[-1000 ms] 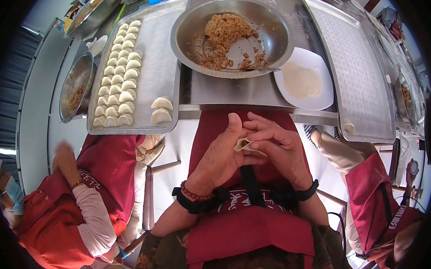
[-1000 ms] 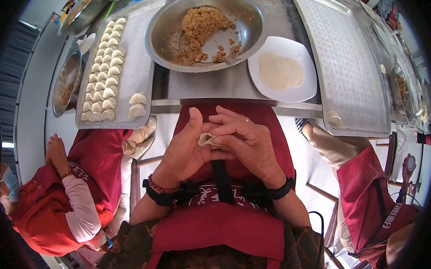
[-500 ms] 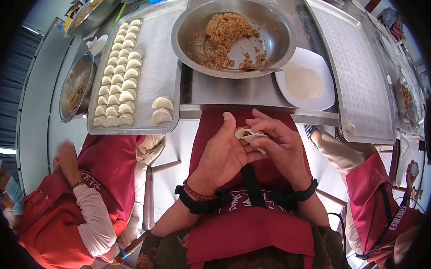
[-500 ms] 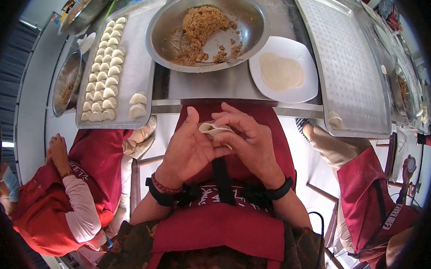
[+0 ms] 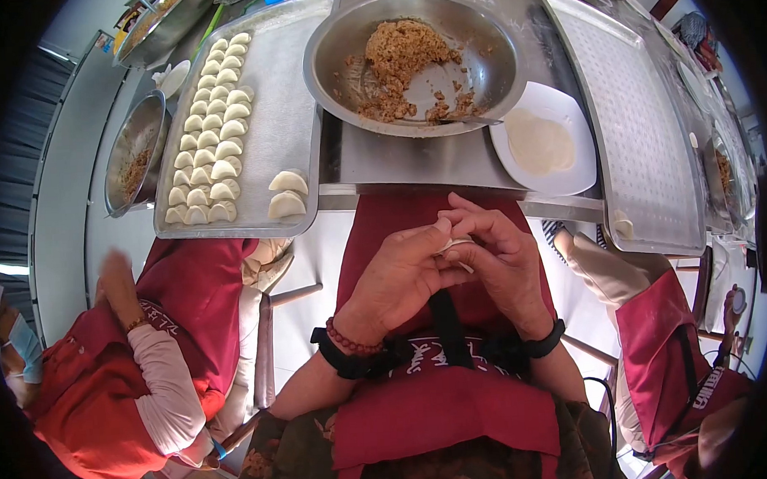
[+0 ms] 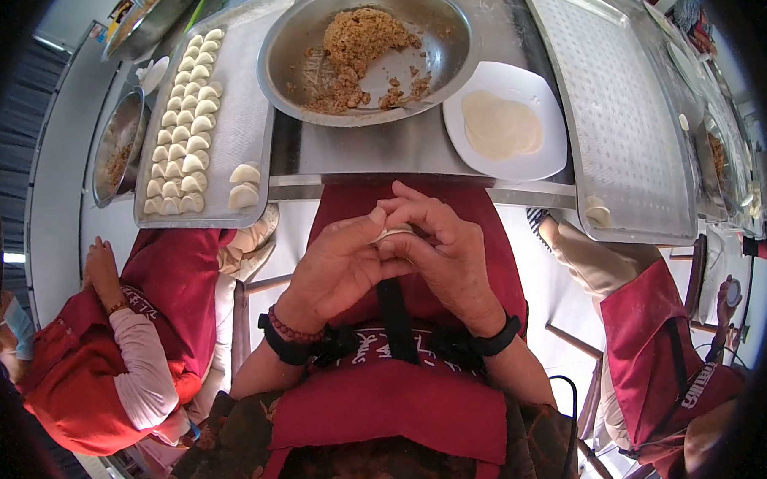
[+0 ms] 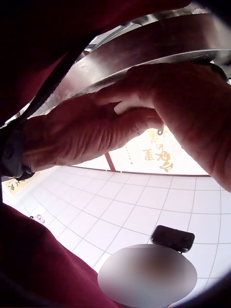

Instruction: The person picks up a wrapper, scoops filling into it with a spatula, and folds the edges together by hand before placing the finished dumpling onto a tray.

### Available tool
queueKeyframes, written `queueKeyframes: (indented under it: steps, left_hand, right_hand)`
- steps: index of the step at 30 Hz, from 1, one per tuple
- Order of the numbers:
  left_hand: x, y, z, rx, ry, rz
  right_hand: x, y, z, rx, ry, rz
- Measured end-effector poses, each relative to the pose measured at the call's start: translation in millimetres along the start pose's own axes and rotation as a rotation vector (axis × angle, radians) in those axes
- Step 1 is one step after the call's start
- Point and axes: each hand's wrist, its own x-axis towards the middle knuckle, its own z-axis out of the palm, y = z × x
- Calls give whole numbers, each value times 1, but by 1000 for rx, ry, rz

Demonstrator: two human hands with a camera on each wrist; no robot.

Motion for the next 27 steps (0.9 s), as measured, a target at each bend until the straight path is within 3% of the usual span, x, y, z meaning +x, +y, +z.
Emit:
queueKeyframes:
  steps: [5,9,12,18,24,27]
  left_hand:
    - [0,-1,-3,128,-16,-7]
    - [1,1,3,-21,26,-29]
    - [0,2,4,-41,39,-28]
    - [1,3,3,-140,-3,-51]
    - [5,-3,-10,-157,-32,-41]
    - [5,-2,-8,-118,-36,-33]
  right_hand:
    - [-1,-13,6,138,48,90]
    - [-2,-8,6,54,40,59]
    - [0,3,-2,-150,-49,-138]
    - [-1,0,5,96,60,-73]
    - [1,-7,8,73,86,18]
    - [1,-1,4,-43,36,-63]
